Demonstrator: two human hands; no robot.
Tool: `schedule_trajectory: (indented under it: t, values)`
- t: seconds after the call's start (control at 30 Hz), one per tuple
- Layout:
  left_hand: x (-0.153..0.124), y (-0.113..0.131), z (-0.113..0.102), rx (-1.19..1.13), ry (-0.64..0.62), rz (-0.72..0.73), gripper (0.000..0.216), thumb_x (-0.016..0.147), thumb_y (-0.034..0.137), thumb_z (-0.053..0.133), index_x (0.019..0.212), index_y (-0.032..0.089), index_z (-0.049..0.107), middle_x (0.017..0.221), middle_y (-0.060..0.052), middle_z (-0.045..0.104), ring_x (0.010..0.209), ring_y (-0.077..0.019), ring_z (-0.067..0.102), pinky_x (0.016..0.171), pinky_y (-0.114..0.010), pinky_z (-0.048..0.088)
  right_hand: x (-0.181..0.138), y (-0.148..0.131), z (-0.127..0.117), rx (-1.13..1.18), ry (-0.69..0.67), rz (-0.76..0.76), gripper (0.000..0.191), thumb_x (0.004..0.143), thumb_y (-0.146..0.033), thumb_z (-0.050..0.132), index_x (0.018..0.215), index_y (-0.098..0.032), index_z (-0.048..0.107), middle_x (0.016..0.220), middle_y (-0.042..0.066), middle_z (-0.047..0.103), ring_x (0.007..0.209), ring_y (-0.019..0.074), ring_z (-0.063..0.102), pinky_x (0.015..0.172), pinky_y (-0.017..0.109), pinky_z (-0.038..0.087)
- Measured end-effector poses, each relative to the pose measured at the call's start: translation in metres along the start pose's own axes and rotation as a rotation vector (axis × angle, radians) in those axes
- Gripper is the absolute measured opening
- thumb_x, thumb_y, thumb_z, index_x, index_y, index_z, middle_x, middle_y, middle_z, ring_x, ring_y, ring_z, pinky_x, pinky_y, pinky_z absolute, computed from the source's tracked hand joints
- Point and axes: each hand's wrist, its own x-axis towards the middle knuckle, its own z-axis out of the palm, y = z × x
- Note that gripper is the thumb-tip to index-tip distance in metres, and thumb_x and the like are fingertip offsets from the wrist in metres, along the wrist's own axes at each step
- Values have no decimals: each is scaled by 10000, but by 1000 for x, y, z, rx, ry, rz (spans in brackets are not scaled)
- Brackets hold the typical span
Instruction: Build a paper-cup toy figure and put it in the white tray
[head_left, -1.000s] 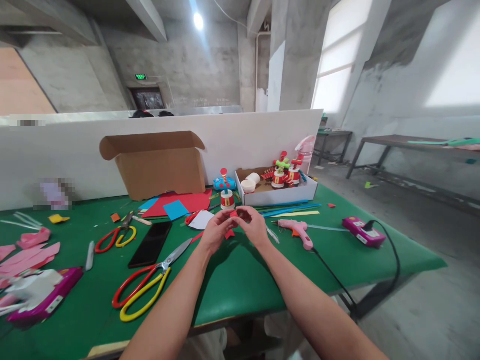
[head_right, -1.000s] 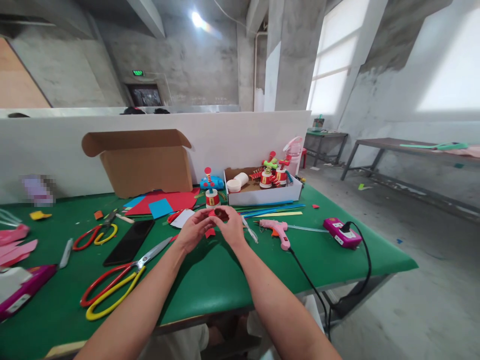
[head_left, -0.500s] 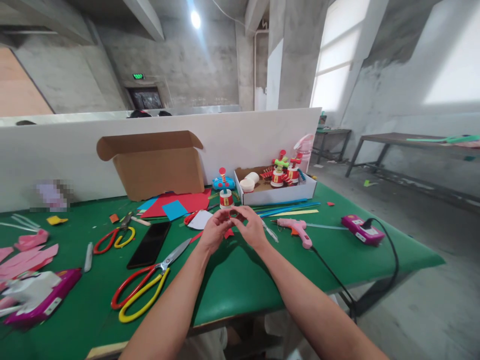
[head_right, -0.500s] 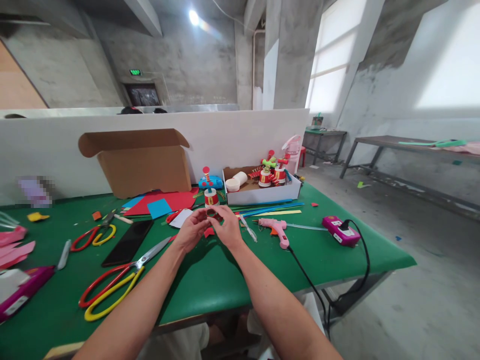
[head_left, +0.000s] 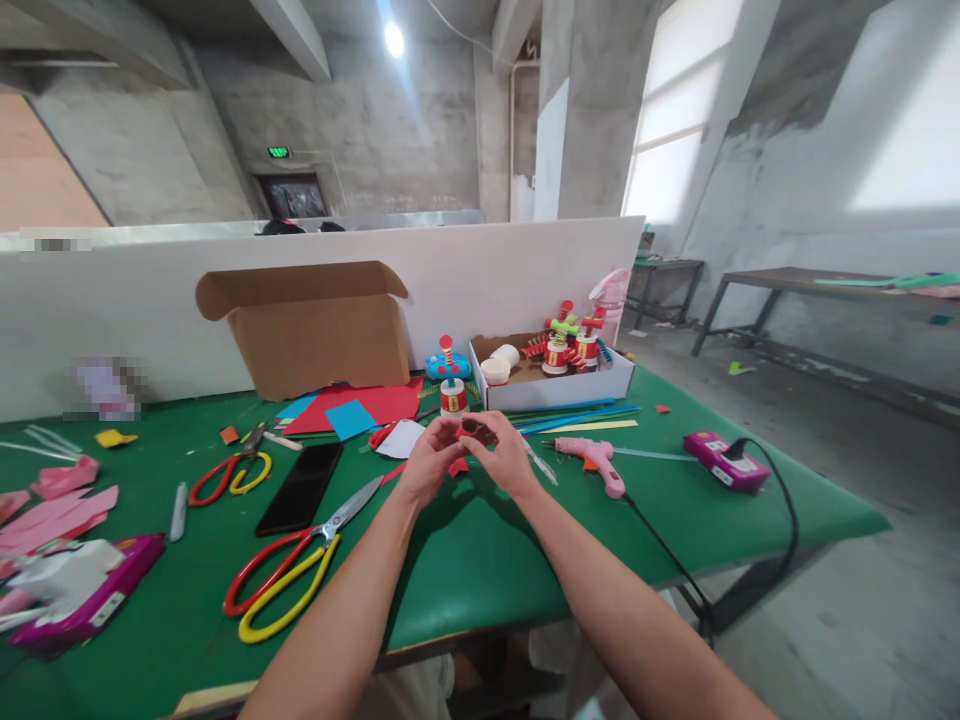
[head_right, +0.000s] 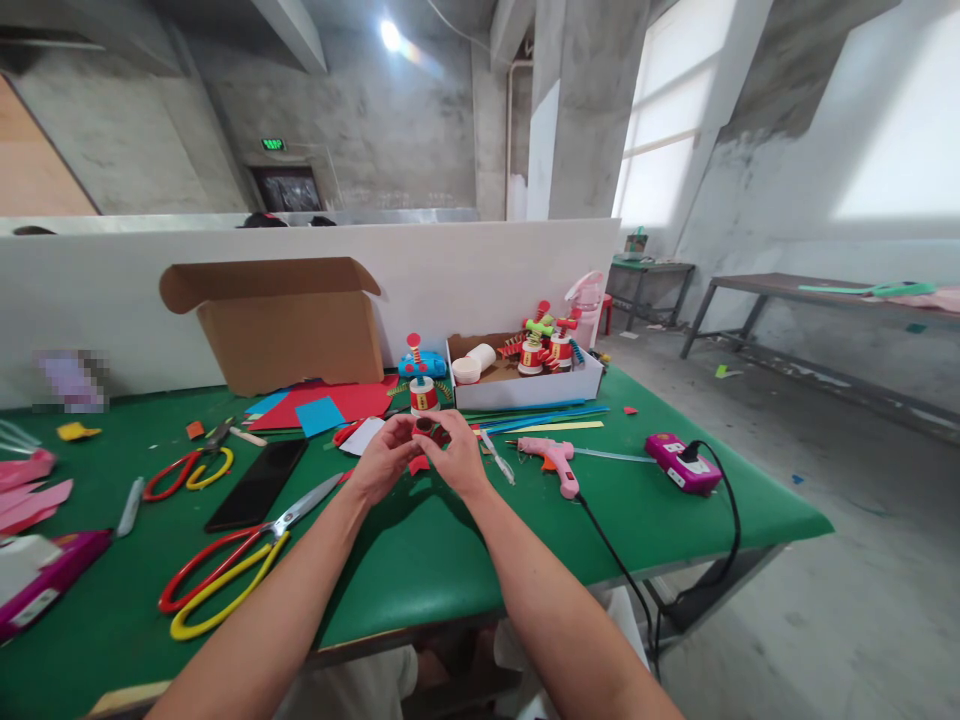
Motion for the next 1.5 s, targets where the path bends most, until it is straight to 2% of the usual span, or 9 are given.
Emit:
schedule_trajectory:
  t: [0.23, 0.53, 0.7, 0.87, 1.07, 1.23, 1.33, 1.43, 1.5]
  values:
    - [-1, 5, -3, -98, 0, -77, 400, 656, 419, 752, 950, 196, 596, 880, -31, 650, 747, -136, 607, 713, -291, 495, 3, 8, -1, 109, 78, 129, 239, 836, -375, 527, 976, -231, 656, 909, 56, 667, 783, 179, 607, 688, 296, 498]
    - [0, 3, -3, -69, 58, -85, 359, 672, 422, 736, 918, 198, 600, 795, -10, 629, 671, -118, 579, 640, -259, 475, 4, 1, -1, 39, 84, 183, 176, 712, -363, 625, 792, -206, 621, 701, 5, 631, 599, 141, 537, 597, 267, 448]
    - [-1, 4, -3, -59, 61, -86, 375, 653, 412, 754, 919, 191, 609, 813, -11, 634, 657, -107, 567, 609, -240, 465, 5, 2, -3, -11, 89, 183, 147, 723, -354, 585, 696, -209, 596, 653, 2, 613, 597, 148, 538, 600, 271, 435]
    - [0, 4, -4, -82, 63, -95, 340, 692, 427, 713, 912, 188, 613, 786, -14, 626, 626, -107, 556, 609, -256, 477, 7, 12, -4, 44, 143, 230, 134, 751, -352, 528, 700, -228, 527, 593, -23, 550, 540, 142, 513, 569, 273, 432]
    - [1, 4, -5, -224, 88, -75, 259, 735, 375, 684, 890, 177, 625, 751, -4, 588, 611, -107, 544, 618, -267, 493, 9, 27, -3, 204, 314, 359, 164, 744, -382, 528, 729, -227, 473, 601, -44, 516, 497, 117, 495, 482, 244, 422]
    - [1, 9, -8, -357, 76, -73, 164, 822, 303, 574, 875, 158, 631, 666, -5, 539, 587, -120, 522, 626, -292, 488, 15, 34, -11, 356, 667, 473, 173, 718, -366, 547, 741, -213, 469, 603, -67, 516, 471, 86, 474, 454, 215, 405]
    - [2, 11, -10, -426, 90, -69, 170, 854, 260, 510, 852, 149, 639, 631, -4, 508, 577, -118, 502, 629, -286, 476, 18, 35, -18, 444, 822, 548, 144, 724, -333, 538, 753, -215, 461, 603, -77, 530, 447, 70, 466, 450, 201, 405]
    - [2, 12, -10, -448, 105, -67, 193, 865, 249, 484, 838, 146, 646, 616, -2, 488, 569, -117, 489, 624, -282, 469, 19, 33, -20, 474, 855, 580, 159, 726, -342, 558, 744, -215, 464, 602, -72, 550, 442, 68, 463, 447, 198, 401]
    - [2, 11, -10, -439, 107, -70, 193, 862, 245, 486, 832, 144, 648, 614, -4, 487, 566, -117, 484, 622, -283, 467, 18, 31, -18, 450, 769, 571, 200, 713, -374, 593, 709, -206, 484, 579, -64, 549, 445, 73, 454, 449, 205, 395]
